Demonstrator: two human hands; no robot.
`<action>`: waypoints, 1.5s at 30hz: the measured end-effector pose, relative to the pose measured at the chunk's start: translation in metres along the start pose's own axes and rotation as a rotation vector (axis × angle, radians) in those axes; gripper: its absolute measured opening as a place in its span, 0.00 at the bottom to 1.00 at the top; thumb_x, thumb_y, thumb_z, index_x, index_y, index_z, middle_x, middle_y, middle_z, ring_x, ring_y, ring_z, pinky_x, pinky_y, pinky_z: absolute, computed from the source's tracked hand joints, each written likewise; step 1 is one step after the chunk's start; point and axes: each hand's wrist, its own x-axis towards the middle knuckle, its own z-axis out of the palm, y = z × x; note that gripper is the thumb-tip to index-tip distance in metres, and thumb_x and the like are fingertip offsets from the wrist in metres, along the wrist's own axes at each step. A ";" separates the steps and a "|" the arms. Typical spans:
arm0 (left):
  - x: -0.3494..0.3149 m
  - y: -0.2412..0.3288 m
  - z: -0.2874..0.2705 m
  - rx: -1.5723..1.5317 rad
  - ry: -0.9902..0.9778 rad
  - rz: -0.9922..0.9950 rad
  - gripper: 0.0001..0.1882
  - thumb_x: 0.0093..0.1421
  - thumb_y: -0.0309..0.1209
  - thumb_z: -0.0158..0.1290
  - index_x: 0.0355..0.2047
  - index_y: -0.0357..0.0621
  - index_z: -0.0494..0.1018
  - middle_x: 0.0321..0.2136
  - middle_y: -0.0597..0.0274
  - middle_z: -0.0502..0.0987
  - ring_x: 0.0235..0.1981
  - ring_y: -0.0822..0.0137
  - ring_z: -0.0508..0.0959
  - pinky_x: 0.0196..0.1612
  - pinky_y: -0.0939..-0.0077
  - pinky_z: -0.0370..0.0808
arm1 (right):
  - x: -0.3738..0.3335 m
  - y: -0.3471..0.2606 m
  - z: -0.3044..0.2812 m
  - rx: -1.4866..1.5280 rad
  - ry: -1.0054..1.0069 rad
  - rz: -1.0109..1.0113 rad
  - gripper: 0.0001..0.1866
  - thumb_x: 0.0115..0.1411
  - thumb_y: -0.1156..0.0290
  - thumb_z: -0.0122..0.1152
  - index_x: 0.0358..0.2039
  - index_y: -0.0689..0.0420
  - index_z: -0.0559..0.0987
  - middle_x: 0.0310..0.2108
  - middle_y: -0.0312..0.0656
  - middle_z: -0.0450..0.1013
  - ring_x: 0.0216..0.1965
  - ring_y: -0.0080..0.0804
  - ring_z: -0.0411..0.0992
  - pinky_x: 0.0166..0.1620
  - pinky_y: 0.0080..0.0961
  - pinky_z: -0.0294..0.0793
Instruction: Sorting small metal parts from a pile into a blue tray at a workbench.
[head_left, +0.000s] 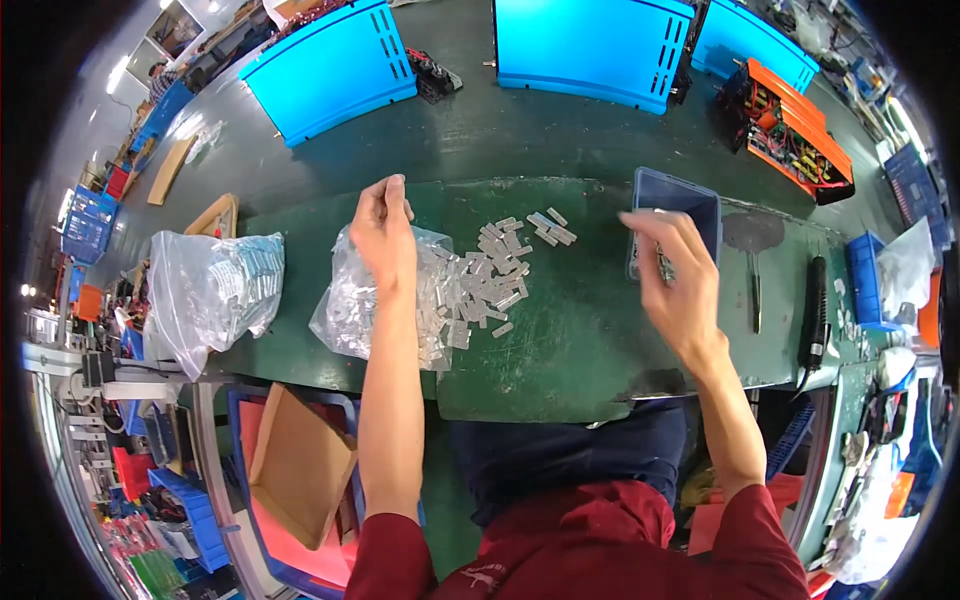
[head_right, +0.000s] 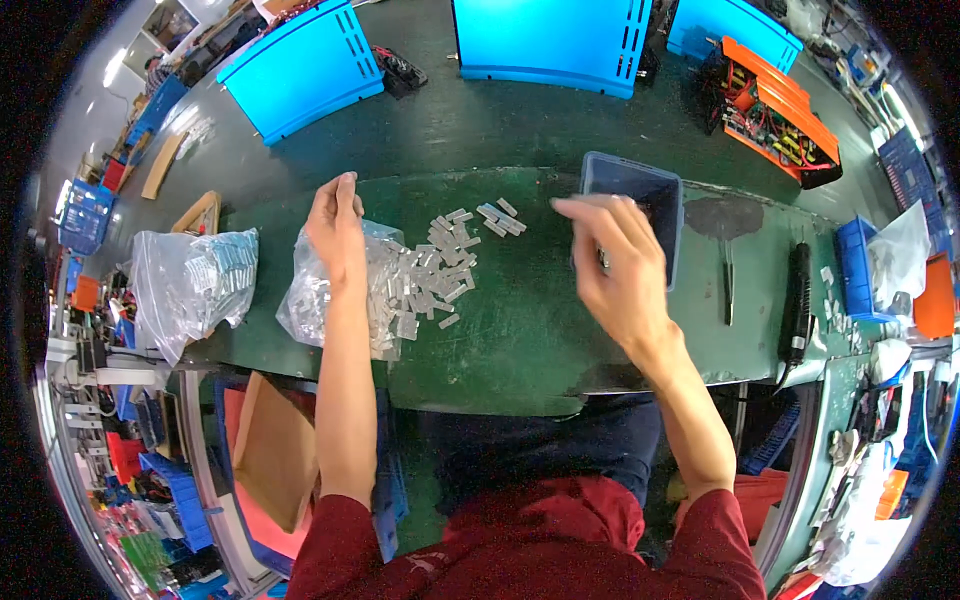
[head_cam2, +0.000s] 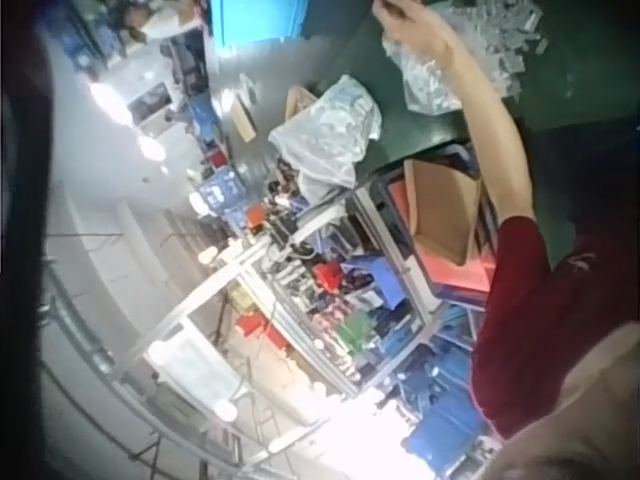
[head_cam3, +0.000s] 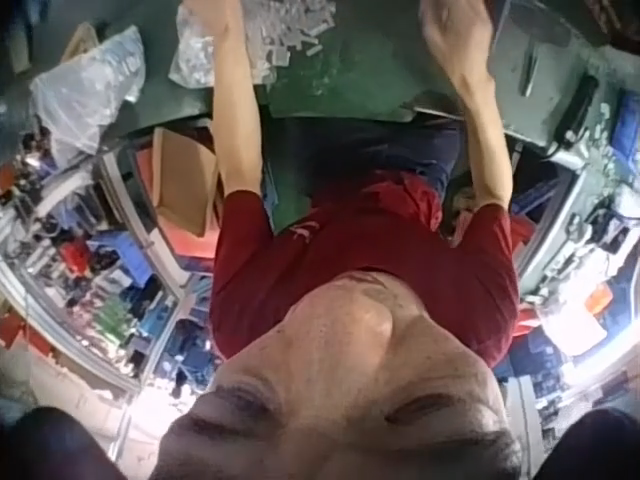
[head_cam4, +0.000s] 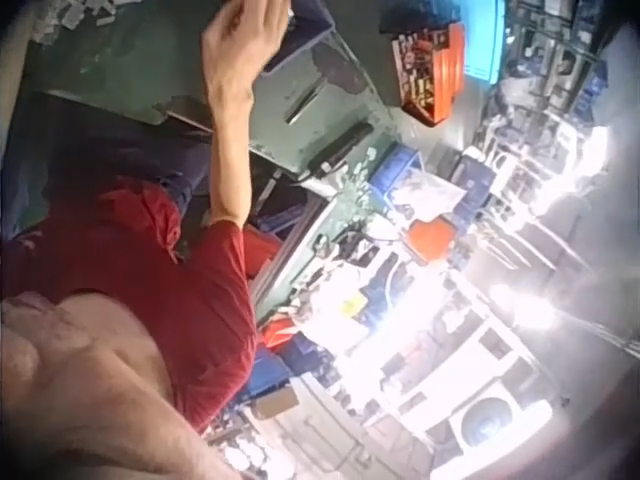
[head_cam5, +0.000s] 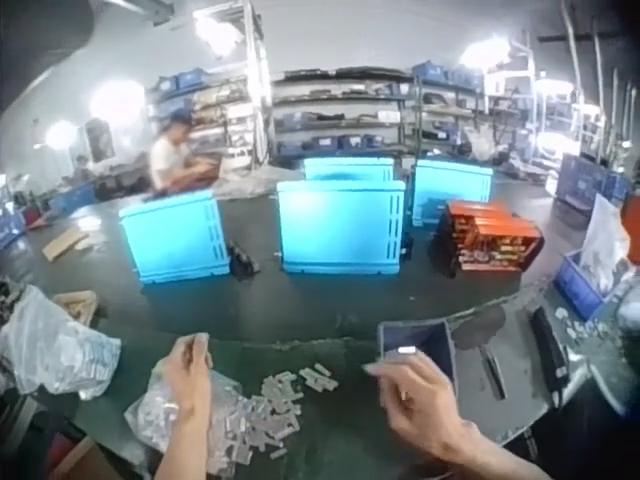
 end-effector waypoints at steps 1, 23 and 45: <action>-0.002 0.005 0.003 0.024 -0.027 -0.006 0.11 0.67 0.32 0.58 0.39 0.35 0.79 0.22 0.71 0.73 0.24 0.82 0.67 0.27 0.83 0.63 | -0.010 0.004 -0.012 0.006 -0.032 0.067 0.16 0.58 0.88 0.60 0.45 0.61 0.81 0.41 0.47 0.78 0.43 0.44 0.77 0.48 0.30 0.76; -0.063 0.097 0.119 0.127 -0.428 0.325 0.10 0.66 0.35 0.59 0.38 0.40 0.80 0.23 0.59 0.80 0.24 0.74 0.78 0.32 0.74 0.74 | -0.041 0.029 -0.092 -0.198 -0.482 0.103 0.16 0.61 0.66 0.66 0.47 0.58 0.78 0.40 0.44 0.76 0.39 0.50 0.77 0.40 0.42 0.77; -0.127 0.050 0.146 0.308 -0.738 0.097 0.16 0.69 0.39 0.53 0.42 0.35 0.75 0.22 0.44 0.79 0.25 0.43 0.80 0.28 0.57 0.74 | 0.005 0.061 -0.063 0.417 -0.496 0.899 0.14 0.68 0.67 0.63 0.44 0.66 0.80 0.32 0.45 0.80 0.25 0.27 0.81 0.28 0.22 0.80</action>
